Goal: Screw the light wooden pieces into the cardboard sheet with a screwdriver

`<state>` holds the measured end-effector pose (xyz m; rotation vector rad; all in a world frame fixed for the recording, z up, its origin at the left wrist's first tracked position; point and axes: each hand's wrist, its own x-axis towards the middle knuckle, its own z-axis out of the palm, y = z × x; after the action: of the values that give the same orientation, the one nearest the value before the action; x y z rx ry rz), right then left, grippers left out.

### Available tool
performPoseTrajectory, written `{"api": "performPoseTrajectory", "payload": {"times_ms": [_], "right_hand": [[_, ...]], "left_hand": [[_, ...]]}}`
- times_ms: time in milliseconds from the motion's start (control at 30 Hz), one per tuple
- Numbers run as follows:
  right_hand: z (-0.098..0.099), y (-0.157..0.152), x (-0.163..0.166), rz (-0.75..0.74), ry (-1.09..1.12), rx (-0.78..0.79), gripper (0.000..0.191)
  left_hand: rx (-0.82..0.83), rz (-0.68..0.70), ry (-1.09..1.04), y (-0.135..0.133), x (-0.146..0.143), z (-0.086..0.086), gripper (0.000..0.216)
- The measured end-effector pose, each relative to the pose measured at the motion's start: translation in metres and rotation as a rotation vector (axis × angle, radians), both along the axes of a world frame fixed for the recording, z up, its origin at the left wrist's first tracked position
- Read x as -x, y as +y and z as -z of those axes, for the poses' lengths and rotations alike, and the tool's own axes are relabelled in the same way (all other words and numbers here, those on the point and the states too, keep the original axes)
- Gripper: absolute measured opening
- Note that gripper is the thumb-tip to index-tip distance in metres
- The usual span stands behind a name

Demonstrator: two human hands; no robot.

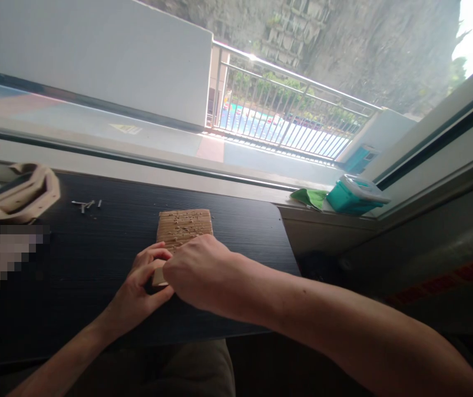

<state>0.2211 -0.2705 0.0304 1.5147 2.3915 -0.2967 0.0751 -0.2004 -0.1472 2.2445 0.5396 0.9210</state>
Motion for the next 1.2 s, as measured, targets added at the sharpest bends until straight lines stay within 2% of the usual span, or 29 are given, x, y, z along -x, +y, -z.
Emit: {"api": "performPoseTrajectory", "payload": {"times_ms": [167,433,667,933,1200], "right_hand": [[-0.001,0.002,0.003,0.009,-0.072,0.081,0.019],[0.007,-0.004,-0.002,-0.011,-0.004,-0.017,0.022],[-0.006,-0.002,-0.009,0.108,-0.024,0.044,0.018],[0.001,0.004,-0.005,0.072,-0.017,0.038,0.015],[0.003,0.0,-0.002,0.013,0.005,-0.031,0.022]], "left_hand": [[-0.007,0.008,0.007,0.0,0.001,0.001,0.019],[-0.029,0.003,-0.012,0.001,0.0,0.002,0.02],[-0.052,-0.008,-0.031,0.001,-0.001,0.003,0.02],[-0.058,-0.007,-0.038,0.001,0.0,0.004,0.022],[-0.039,-0.015,-0.026,0.002,0.0,0.003,0.019]]}}
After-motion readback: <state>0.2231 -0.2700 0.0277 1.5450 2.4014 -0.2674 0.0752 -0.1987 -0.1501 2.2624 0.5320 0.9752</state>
